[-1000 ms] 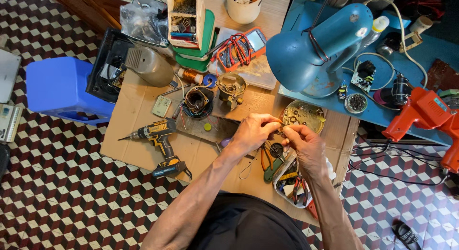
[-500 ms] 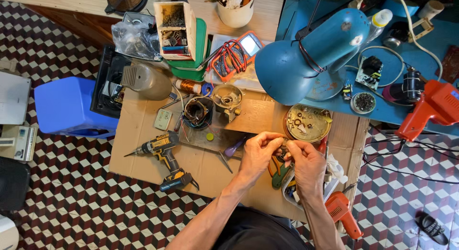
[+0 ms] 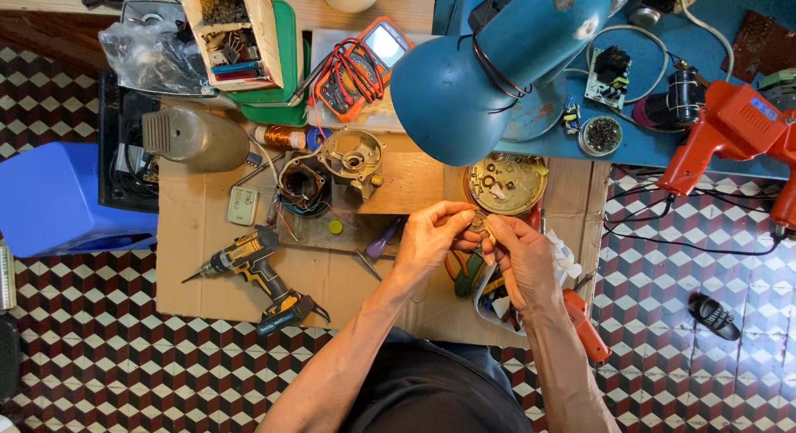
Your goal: The person disassembles a small motor or fan housing, removes and cleans internal components with a cloth, and reassembles the parts. They handle screws, a metal housing, and a small brush, using a screwdriver and pliers to manipulate the components on a cluttered workbench.
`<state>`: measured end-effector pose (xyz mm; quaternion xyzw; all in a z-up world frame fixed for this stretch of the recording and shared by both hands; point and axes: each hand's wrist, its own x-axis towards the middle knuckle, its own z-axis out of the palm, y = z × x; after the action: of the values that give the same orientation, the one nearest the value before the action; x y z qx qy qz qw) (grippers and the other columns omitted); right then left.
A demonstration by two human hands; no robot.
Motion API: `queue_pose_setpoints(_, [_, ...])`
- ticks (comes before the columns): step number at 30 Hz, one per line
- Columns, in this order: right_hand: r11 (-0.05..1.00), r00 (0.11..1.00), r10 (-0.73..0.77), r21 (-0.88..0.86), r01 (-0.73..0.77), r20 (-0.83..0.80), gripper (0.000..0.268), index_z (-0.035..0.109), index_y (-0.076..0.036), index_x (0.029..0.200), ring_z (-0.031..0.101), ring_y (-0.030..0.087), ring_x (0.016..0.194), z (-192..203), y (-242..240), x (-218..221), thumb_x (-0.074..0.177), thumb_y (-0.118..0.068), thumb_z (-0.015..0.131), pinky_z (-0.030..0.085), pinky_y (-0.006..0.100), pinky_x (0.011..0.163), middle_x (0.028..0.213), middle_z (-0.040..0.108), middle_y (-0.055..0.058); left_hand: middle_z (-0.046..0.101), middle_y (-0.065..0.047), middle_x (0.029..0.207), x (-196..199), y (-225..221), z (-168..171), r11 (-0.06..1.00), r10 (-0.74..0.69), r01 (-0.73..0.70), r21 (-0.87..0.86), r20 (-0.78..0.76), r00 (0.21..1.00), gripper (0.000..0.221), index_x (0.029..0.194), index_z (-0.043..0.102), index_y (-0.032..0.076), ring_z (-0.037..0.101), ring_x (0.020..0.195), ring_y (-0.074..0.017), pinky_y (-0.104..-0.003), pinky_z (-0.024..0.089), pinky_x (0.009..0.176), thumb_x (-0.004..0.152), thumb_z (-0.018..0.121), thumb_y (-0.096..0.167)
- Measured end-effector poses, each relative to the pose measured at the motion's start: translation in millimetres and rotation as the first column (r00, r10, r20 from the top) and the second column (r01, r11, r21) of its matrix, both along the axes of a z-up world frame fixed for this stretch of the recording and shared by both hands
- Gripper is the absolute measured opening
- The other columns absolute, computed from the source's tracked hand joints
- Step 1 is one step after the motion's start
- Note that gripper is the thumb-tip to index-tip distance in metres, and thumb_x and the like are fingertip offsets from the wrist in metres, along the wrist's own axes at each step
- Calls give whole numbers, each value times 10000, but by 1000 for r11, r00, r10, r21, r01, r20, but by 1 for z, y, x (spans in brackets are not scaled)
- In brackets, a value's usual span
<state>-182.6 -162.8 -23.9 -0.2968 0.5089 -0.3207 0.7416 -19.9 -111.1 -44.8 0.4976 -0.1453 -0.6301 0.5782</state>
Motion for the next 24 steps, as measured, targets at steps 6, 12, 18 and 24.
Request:
queue_pose_setpoints(6, [992,993,-112,-47,113,31,213,662,25,1138,670,142,827,-5,3,-6,946,-64,686,550,260,784,988,709,98,724,-96,956,0,6,7,998,44,-44,50,2,999,306,1219,675,-56,710,797,-121,-235,600,716,997,646,153])
queue_pose_setpoints(12, [995,995,-95,-22,95,-9,278,665,67,1189,719,168,948,2,10,-4,941,-58,679,566,279,913,1044,736,128,740,-97,1005,3,13,12,998,19,-15,67,-52,998,360,1297,643,-40,719,845,-119,-231,597,774,982,641,134])
queue_pose_setpoints(18, [979,970,-55,-204,6,-236,268,686,52,1172,713,150,835,15,16,2,941,-83,699,576,252,750,958,745,106,730,-103,984,1,22,9,998,3,0,56,-60,998,405,1336,612,-29,705,837,-117,-235,603,773,965,660,127])
queue_pose_setpoints(24, [980,943,70,-153,-125,-324,252,728,31,1137,641,89,737,9,21,-1,935,-121,725,508,215,646,874,717,60,743,-120,959,-10,31,-3,995,-21,26,101,-51,998,365,1252,634,-91,717,819,-135,-253,613,741,957,682,119])
